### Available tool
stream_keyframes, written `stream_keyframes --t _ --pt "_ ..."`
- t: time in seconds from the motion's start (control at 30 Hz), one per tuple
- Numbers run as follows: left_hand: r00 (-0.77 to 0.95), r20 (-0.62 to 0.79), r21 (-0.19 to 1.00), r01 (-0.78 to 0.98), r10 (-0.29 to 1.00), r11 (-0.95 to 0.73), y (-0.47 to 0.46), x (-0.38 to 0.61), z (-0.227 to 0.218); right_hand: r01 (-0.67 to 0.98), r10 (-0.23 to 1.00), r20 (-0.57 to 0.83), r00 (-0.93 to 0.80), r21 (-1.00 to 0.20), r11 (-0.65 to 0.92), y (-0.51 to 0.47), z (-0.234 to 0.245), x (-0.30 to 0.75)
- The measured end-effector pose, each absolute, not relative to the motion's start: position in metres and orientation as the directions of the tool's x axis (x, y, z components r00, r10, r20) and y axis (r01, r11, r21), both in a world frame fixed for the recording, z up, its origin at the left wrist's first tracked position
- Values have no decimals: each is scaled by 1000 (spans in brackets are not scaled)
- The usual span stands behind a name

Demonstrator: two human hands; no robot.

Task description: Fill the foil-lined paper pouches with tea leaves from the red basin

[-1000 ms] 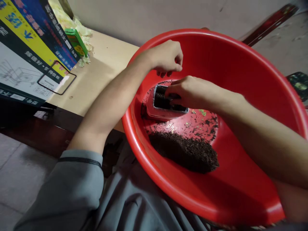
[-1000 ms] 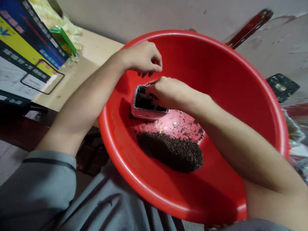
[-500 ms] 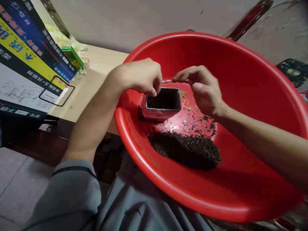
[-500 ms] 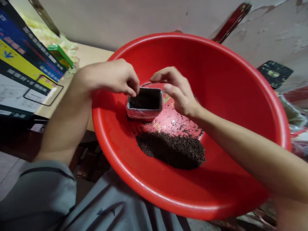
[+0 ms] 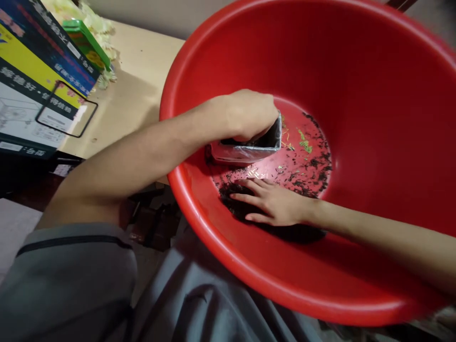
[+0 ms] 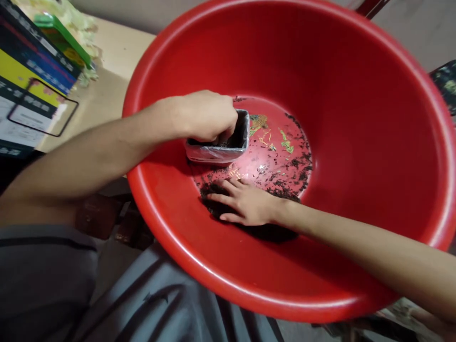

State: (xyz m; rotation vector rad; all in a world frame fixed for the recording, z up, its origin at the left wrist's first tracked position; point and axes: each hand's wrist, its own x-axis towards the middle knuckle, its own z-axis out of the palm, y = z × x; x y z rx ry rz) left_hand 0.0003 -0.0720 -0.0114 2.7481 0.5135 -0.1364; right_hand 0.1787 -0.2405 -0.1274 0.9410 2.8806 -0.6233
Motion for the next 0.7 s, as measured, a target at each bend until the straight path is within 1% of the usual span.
stream_keyframes --t 0.07,0.1,0.13,0.2,0.27,0.33,0.43,0.5,0.57,0.63,0.7 --pt "888 -240 208 442 392 -873 -75 -1 -7 587 550 -210 -809 -349 730 -243 -144 164" --pt "869 -266 172 469 417 -866 -76 -1 -5 585 541 -224 -811 -357 729 -244 -152 159" --pt "860 -274 160 482 430 -861 -77 -2 -3 577 529 -232 -816 -371 728 -246 -158 154" --pt "858 -274 185 490 434 -852 -75 -6 -1 564 519 -227 -824 -407 718 -249 -167 148" --pt "867 -257 238 485 427 -842 -71 -10 -1 569 536 -209 -818 -429 702 -252 -171 143" --pt "883 -186 290 468 430 -835 -65 -14 0 575 551 -191 -812 -423 700 -253 -172 140" --pt "873 -45 337 471 486 -815 -59 -18 4 564 548 -168 -819 -412 716 -251 -174 137" --pt "847 -7 345 501 531 -794 -57 -19 7 561 559 -141 -817 -417 715 -248 -173 136" --pt "829 -6 345 527 559 -777 -55 -21 9 556 580 -83 -810 -424 715 -243 -169 136" --pt "819 -2 345 540 574 -768 -53 -22 8 545 610 7 -792 -441 713 -237 -157 135" --pt "812 19 345 542 583 -766 -51 -22 6 513 635 113 -764 -491 704 -230 -139 134"
